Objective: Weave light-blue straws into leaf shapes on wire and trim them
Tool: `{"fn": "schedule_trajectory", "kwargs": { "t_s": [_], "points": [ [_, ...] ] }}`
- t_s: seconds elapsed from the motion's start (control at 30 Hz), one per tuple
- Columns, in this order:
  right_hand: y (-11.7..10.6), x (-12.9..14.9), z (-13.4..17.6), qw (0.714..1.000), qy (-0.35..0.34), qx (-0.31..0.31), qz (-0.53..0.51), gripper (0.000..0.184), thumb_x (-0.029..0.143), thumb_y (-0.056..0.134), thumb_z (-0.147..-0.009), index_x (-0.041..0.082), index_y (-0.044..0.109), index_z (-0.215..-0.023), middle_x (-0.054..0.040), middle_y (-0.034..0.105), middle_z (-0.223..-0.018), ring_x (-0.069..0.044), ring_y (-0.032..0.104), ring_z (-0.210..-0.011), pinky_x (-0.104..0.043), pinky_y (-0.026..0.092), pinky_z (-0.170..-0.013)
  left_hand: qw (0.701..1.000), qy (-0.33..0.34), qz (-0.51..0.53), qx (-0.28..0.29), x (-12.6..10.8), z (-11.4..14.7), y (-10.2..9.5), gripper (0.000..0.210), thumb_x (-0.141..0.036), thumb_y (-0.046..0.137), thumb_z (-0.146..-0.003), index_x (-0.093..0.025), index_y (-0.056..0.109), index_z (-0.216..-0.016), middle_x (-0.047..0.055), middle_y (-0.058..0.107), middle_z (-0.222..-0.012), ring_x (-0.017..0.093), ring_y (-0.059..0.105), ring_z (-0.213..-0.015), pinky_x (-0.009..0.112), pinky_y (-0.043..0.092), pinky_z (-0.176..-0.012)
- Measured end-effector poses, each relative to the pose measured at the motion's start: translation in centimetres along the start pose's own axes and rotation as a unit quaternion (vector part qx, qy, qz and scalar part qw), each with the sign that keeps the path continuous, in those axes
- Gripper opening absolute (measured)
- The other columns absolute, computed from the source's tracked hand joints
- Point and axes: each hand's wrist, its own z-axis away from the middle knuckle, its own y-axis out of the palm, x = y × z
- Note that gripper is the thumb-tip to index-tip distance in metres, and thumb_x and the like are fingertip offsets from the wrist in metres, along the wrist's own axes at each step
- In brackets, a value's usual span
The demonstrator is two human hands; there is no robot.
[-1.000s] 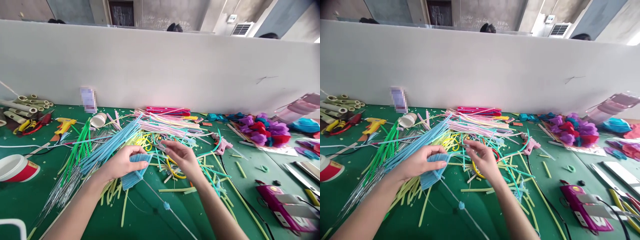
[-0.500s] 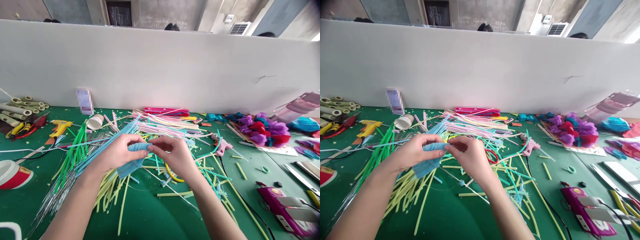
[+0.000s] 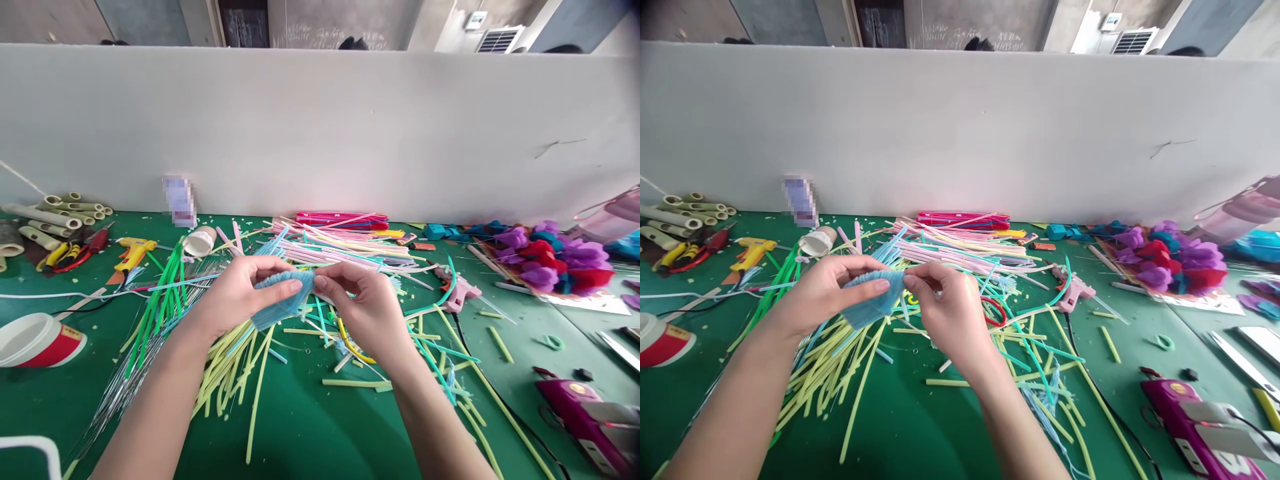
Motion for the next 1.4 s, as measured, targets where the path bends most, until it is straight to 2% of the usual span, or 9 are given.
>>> {"fn": "schedule_trajectory", "kwargs": {
  "t_s": [0.2, 0.37, 0.5, 0.63, 0.8, 0.87, 1.03, 1.17, 1.4],
  "points": [
    [-0.4, 0.1, -0.3, 1.0, -0.006, -0.021, 0.005, 0.023, 0.036, 0.06, -0.09, 0.017, 0.072, -0.087, -0.005, 0.074, -0.082, -0.019, 0.067, -0.075, -0.029, 0.052, -0.068, 0.998, -0.018, -0.042, 0.032, 0.3, 0.2, -1.3, 0.029, -0.04, 0.08, -0.072, -0.018, 0.071, -0.089, 0.0, 0.066, -0.075, 0.015, 0.061, -0.066, 0.021, 0.048, -0.057],
    [-1.1, -0.1, -0.7, 1.0, -0.007, 0.01, -0.022, 0.036, 0.041, 0.059, -0.091, 0.022, 0.067, -0.121, -0.0067, 0.073, -0.111, -0.02, 0.069, -0.092, -0.03, 0.054, -0.075, 1.0, -0.021, -0.02, -0.007, 1.1, -0.3, -1.6, 0.033, -0.045, 0.08, -0.072, -0.018, 0.071, -0.088, 0.002, 0.07, -0.081, 0.019, 0.065, -0.073, 0.025, 0.051, -0.062],
    [-2.0, -0.4, -0.8, 0.998, 0.01, -0.003, 0.058, 0.03, 0.038, 0.061, -0.09, 0.022, 0.071, -0.113, -0.0053, 0.075, -0.102, -0.019, 0.067, -0.083, -0.03, 0.051, -0.068, 0.995, 0.035, 0.027, -0.091, 1.7, -0.9, -1.3, 0.037, -0.043, 0.083, -0.069, -0.018, 0.075, -0.095, 0.007, 0.073, -0.097, 0.023, 0.067, -0.09, 0.032, 0.054, -0.079],
    [-2.4, 0.2, -0.5, 0.992, -0.067, 0.001, 0.103, 0.017, 0.032, 0.063, -0.09, 0.024, 0.076, -0.097, -0.0025, 0.076, -0.098, -0.02, 0.067, -0.088, -0.031, 0.049, -0.072, 0.98, 0.132, 0.05, -0.139, 1.7, -1.2, -1.1, 0.025, -0.035, 0.085, -0.068, -0.021, 0.078, -0.087, 0.009, 0.065, -0.128, 0.028, 0.054, -0.126, 0.038, 0.044, -0.104],
    [-2.0, 1.3, 0.2, 0.973, -0.209, -0.055, 0.086, 0.011, 0.023, 0.063, -0.092, 0.024, 0.074, -0.091, -0.0007, 0.075, -0.089, -0.018, 0.064, -0.086, -0.033, 0.048, -0.079, 0.955, 0.172, -0.062, -0.233, 2.2, -1.0, -1.0, 0.028, -0.036, 0.079, -0.075, -0.029, 0.078, -0.103, 0.006, 0.056, -0.134, 0.027, 0.05, -0.128, 0.038, 0.045, -0.103],
    [-1.5, 1.3, 0.4, 0.957, -0.263, -0.074, 0.097, 0.013, 0.017, 0.061, -0.092, 0.023, 0.073, -0.091, -0.001, 0.074, -0.087, -0.018, 0.062, -0.083, -0.034, 0.049, -0.079, 0.954, 0.15, -0.029, -0.259, 2.5, -0.9, -0.7, 0.038, -0.033, 0.08, -0.075, -0.03, 0.074, -0.112, 0.007, 0.057, -0.131, 0.026, 0.054, -0.122, 0.036, 0.047, -0.101],
    [0.5, -0.5, 0.6, 0.925, -0.342, -0.034, 0.16, 0.024, 0.005, 0.055, -0.091, 0.022, 0.072, -0.097, -0.0036, 0.075, -0.092, -0.02, 0.056, -0.087, -0.036, 0.05, -0.079, 0.914, -0.035, 0.363, -0.18, 3.5, -0.4, -0.3, 0.039, -0.029, 0.061, -0.09, -0.018, 0.062, -0.127, 0.012, 0.069, -0.118, 0.024, 0.068, -0.105, 0.04, 0.057, -0.089],
    [1.9, -3.0, 1.7, 0.917, -0.333, 0.06, 0.212, 0.031, 0.003, 0.05, -0.092, 0.021, 0.07, -0.108, -0.0065, 0.074, -0.101, -0.02, 0.06, -0.09, -0.038, 0.052, -0.081, 0.901, -0.092, 0.392, -0.16, 6.1, 0.0, -0.3, 0.034, -0.018, 0.059, -0.091, -0.015, 0.063, -0.125, 0.013, 0.072, -0.115, 0.023, 0.073, -0.096, 0.036, 0.061, -0.084],
    [1.8, -2.2, 4.8, 0.978, -0.154, -0.04, -0.134, 0.044, 0.011, 0.063, -0.089, 0.034, 0.06, -0.126, -0.0028, 0.066, -0.112, -0.011, 0.066, -0.081, -0.027, 0.057, -0.076, 0.902, -0.112, 0.392, -0.145, 11.2, 1.0, 0.0, 0.044, -0.007, 0.063, -0.085, -0.018, 0.062, -0.128, 0.013, 0.07, -0.124, 0.028, 0.071, -0.105, 0.037, 0.062, -0.086]
  ]
}}
